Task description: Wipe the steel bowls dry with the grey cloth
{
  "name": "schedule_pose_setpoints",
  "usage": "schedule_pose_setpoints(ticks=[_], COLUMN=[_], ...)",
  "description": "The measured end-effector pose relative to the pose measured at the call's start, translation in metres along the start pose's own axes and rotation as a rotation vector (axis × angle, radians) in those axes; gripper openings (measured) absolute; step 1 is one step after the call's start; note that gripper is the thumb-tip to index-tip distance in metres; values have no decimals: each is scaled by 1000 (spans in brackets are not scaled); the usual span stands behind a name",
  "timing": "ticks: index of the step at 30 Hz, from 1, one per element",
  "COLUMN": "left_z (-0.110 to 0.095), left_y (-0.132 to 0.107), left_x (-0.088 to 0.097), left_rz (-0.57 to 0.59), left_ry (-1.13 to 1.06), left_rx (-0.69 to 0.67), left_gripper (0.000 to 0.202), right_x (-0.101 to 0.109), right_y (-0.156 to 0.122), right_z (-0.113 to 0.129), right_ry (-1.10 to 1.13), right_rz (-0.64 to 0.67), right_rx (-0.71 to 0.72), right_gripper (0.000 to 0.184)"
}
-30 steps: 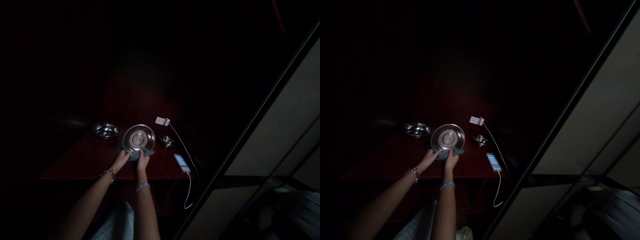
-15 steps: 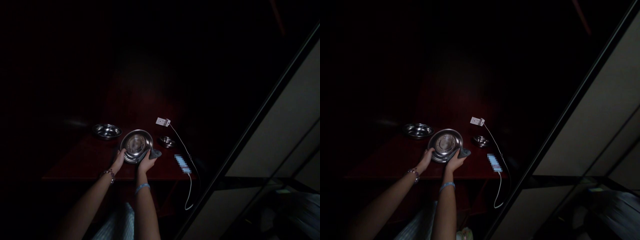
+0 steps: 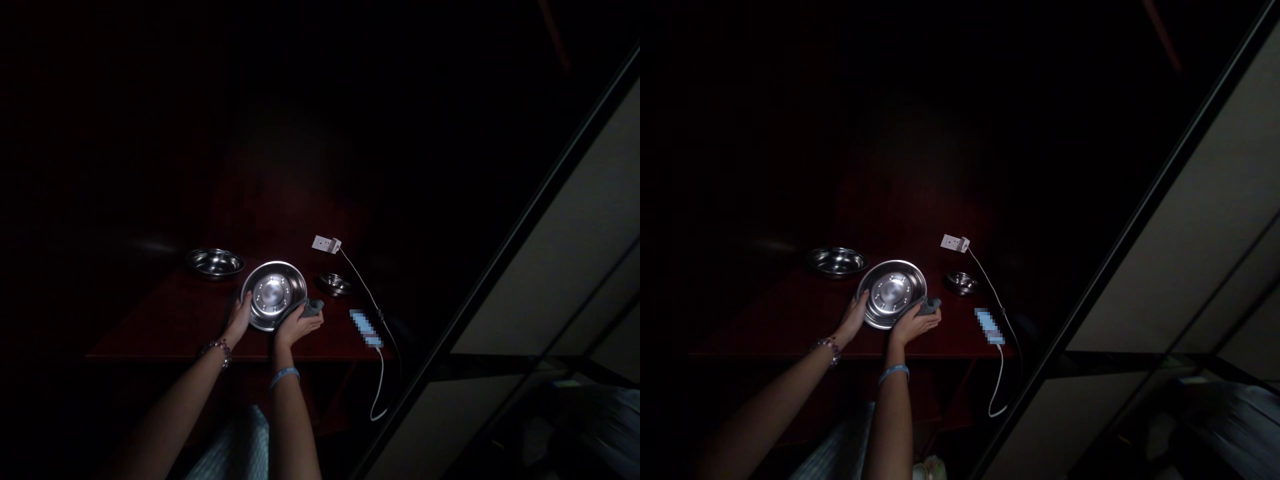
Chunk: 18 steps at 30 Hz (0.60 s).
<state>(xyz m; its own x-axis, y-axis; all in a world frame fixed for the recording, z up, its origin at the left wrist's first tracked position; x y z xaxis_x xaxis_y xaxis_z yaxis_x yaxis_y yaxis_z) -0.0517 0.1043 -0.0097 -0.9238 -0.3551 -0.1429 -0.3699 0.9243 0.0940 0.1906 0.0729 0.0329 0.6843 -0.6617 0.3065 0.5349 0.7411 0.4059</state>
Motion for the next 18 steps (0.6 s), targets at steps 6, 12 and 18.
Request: schedule_pose_setpoints(ticks=[6,12,18], left_z=[-7,-7,-15], left_y=[-8,-6,-10], left_x=[1,6,6], left_rz=[1,-33,-20], left_ry=[14,51,58], left_rx=[46,14,-1], left_gripper=[48,42,44], right_x=[13,27,36], right_y=[-5,-13,-17], right_z=[8,15,18], right_ry=[80,40,106], right_rz=[-95,-226,-330], right_rx=[15,-28,-27], right_gripper=[54,40,36])
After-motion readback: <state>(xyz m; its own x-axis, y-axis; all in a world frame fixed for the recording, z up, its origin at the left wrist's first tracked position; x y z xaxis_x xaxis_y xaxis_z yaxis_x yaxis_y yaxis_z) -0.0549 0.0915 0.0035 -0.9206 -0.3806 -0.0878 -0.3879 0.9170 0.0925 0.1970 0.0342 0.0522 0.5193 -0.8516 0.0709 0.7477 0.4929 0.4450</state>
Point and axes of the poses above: each hand's wrist, its own y-axis towards the middle knuckle, its own x-axis out of the back of the hand, z = x × y, the point moved 10 cm from there along y, towards the middle knuckle, and after that the axes turned 7 degrees about z, right-handed, at the moved point
